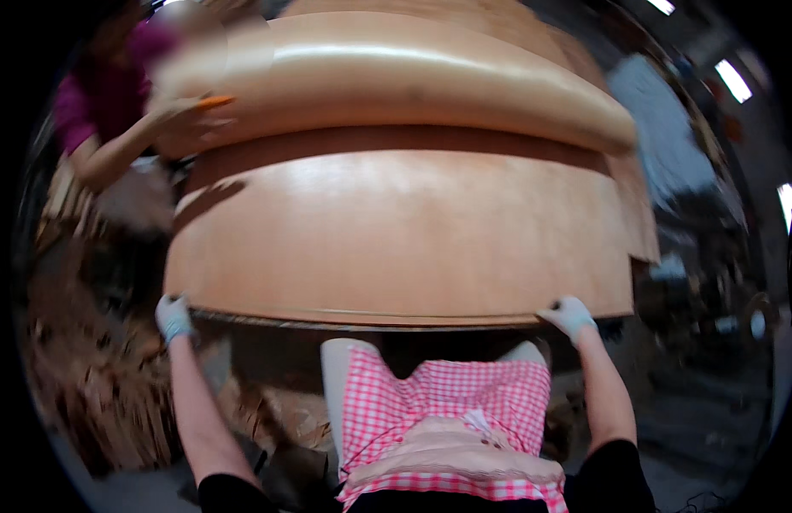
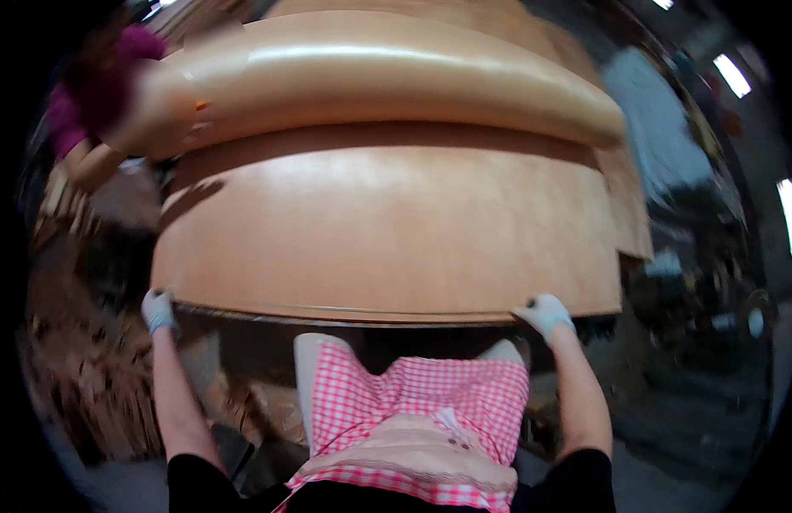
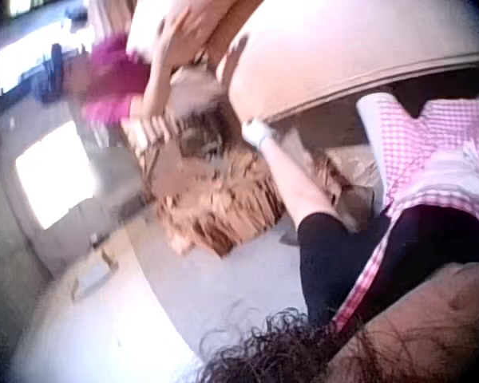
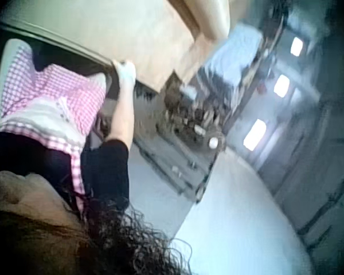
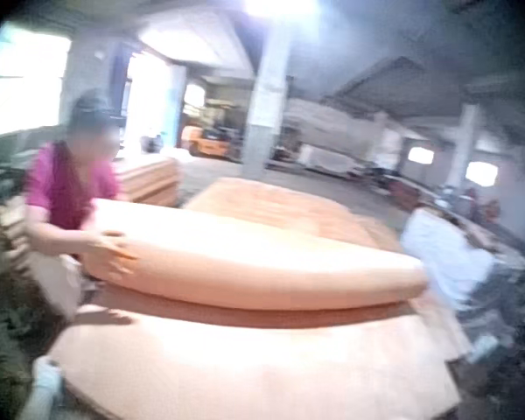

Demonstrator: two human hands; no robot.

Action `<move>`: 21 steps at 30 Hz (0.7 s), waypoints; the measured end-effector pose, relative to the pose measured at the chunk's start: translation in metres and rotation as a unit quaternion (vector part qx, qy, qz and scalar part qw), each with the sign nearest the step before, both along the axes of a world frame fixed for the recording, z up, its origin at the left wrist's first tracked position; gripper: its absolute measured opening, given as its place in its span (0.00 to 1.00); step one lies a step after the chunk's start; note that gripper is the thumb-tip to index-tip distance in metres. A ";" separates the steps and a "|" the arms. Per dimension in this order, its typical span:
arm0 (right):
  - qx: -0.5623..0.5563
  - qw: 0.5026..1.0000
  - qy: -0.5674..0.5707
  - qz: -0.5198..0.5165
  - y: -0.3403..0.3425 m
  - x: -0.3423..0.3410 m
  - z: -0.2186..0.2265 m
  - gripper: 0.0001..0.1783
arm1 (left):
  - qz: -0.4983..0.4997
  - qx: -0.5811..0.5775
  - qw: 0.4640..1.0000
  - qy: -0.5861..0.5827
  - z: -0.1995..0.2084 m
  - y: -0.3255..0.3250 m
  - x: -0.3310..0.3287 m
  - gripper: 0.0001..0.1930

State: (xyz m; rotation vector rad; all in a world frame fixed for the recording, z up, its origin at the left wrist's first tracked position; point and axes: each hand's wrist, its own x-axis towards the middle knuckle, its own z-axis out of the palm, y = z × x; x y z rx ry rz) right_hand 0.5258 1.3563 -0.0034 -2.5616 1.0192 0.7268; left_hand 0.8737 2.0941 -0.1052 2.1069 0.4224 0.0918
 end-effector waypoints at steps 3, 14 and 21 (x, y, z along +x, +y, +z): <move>0.033 0.999 0.004 0.016 0.010 0.026 -0.021 0.28 | 0.038 0.166 0.983 0.068 0.018 0.059 0.001 0.19; 0.044 0.998 -0.033 0.009 -0.003 -0.003 -0.031 0.28 | -0.432 0.317 0.834 -0.130 0.054 -0.464 -0.204 0.38; 0.115 0.991 -0.063 0.003 -0.013 -0.015 -0.025 0.20 | -0.558 0.350 0.729 -0.185 0.034 -0.577 -0.264 0.34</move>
